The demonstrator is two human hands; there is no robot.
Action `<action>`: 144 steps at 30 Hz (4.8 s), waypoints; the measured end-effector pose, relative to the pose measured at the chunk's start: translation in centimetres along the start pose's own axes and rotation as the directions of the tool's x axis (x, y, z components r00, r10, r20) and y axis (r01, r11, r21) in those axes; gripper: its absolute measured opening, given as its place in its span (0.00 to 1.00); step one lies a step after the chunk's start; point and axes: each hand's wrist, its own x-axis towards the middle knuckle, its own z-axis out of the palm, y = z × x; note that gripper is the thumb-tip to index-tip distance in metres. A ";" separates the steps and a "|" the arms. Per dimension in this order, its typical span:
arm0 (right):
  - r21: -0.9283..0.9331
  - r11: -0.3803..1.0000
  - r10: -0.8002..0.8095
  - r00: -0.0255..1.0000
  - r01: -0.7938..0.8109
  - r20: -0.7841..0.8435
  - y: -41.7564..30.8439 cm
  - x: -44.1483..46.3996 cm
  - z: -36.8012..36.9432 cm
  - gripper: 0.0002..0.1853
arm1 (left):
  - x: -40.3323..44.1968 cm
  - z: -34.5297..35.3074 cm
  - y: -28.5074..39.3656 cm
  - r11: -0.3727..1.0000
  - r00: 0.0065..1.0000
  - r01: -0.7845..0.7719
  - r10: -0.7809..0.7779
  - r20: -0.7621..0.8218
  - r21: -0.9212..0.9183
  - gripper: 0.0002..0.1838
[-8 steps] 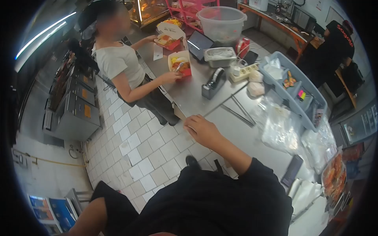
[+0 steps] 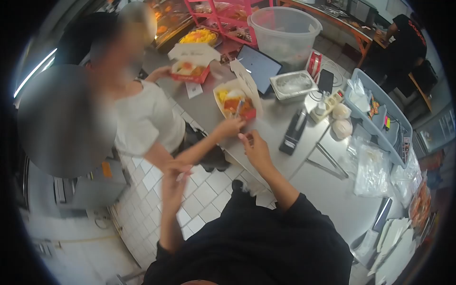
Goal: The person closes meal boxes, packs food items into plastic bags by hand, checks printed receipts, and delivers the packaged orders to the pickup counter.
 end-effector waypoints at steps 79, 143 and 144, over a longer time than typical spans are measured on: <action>0.128 0.987 0.146 0.875 -0.097 -0.462 0.7 3.1 -0.4 0.21 | 20.1 8.1 -20.0 0.982 0.817 0.148 -0.187 0.546 0.114 0.21; 0.517 0.845 0.481 0.615 -0.136 -0.625 5.0 -7.0 -5.1 0.08 | 14.7 11.2 -22.8 0.831 0.676 -0.555 0.430 0.598 0.030 0.13; 0.516 0.845 0.491 0.588 -0.141 -0.643 6.6 -6.9 -5.0 0.09 | 14.7 11.1 -22.8 0.831 0.679 -0.555 0.426 0.598 0.037 0.13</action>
